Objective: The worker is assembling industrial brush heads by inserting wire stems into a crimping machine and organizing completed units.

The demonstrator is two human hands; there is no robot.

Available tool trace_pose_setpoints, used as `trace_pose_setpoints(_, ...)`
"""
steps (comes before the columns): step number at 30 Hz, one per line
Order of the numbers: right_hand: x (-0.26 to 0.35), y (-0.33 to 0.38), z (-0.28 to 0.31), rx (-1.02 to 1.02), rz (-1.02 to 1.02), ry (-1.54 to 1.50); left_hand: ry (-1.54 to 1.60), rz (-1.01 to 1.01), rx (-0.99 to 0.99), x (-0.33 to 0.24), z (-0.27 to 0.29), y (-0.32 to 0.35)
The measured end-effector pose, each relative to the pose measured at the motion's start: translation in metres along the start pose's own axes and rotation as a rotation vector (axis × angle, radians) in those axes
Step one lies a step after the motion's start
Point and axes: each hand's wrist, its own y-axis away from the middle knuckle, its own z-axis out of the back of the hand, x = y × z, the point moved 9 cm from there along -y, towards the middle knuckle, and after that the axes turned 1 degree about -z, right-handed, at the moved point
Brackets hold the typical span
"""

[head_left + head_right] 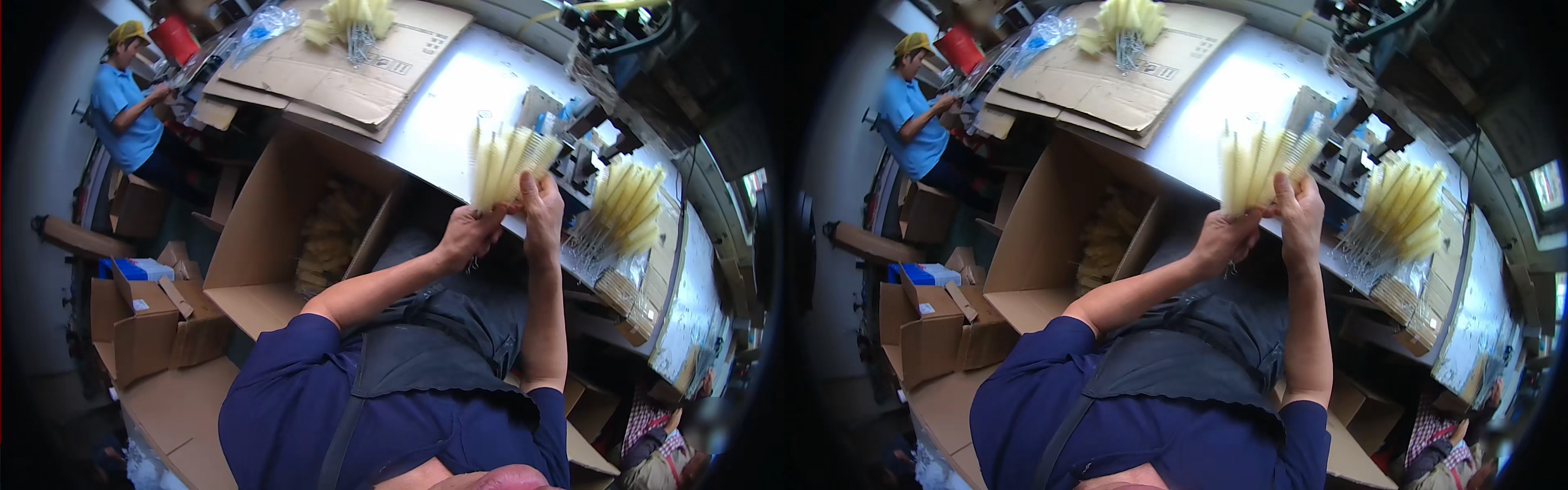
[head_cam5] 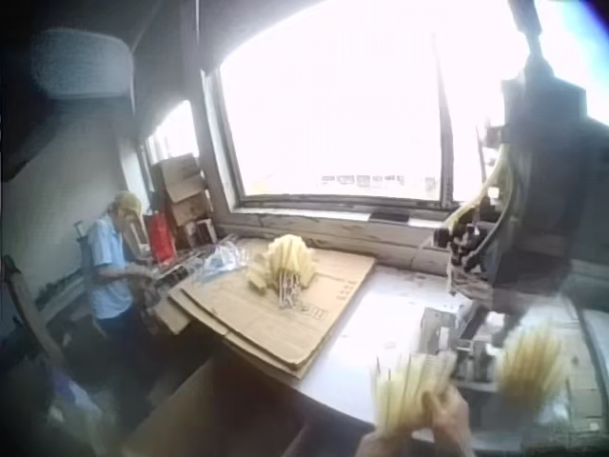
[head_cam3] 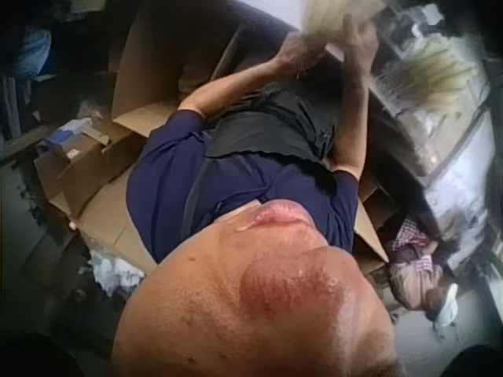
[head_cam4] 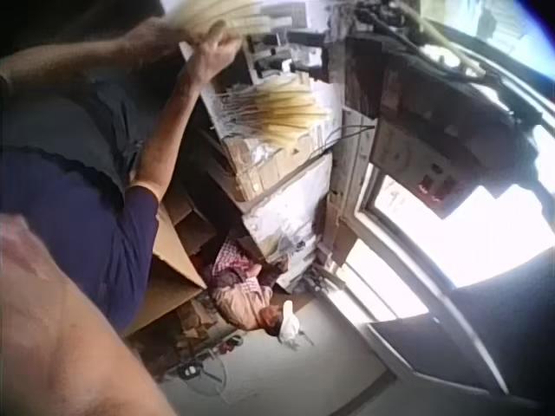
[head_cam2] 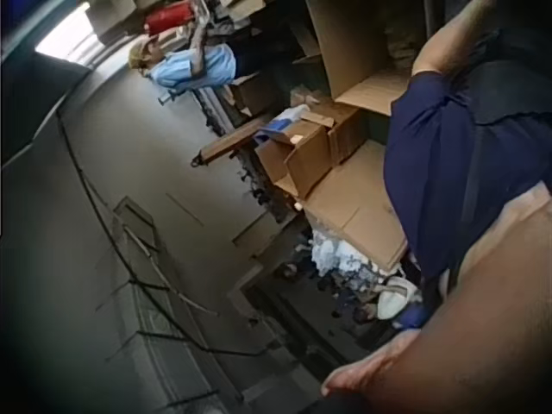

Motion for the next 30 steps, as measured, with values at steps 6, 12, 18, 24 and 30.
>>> trace_pose_setpoints(6,0.056,-0.022,0.144,-0.143,0.158,0.036,0.323,-0.245,0.238,0.04,-0.145,-0.033)
trace_pose_setpoints(12,0.086,-0.05,0.147,-0.105,0.018,-0.093,0.394,-0.384,-0.161,0.004,-0.064,-0.087)
trace_pose_setpoints(18,0.072,-0.079,0.153,-0.097,-0.117,-0.257,0.296,-0.509,-0.34,-0.036,-0.018,-0.135)
trace_pose_setpoints(24,0.084,-0.082,0.168,-0.134,-0.095,-0.234,0.293,-0.491,-0.308,-0.03,-0.034,-0.16)
trace_pose_setpoints(30,0.091,-0.088,0.153,-0.104,-0.168,-0.308,0.254,-0.433,-0.292,-0.009,-0.035,-0.171)
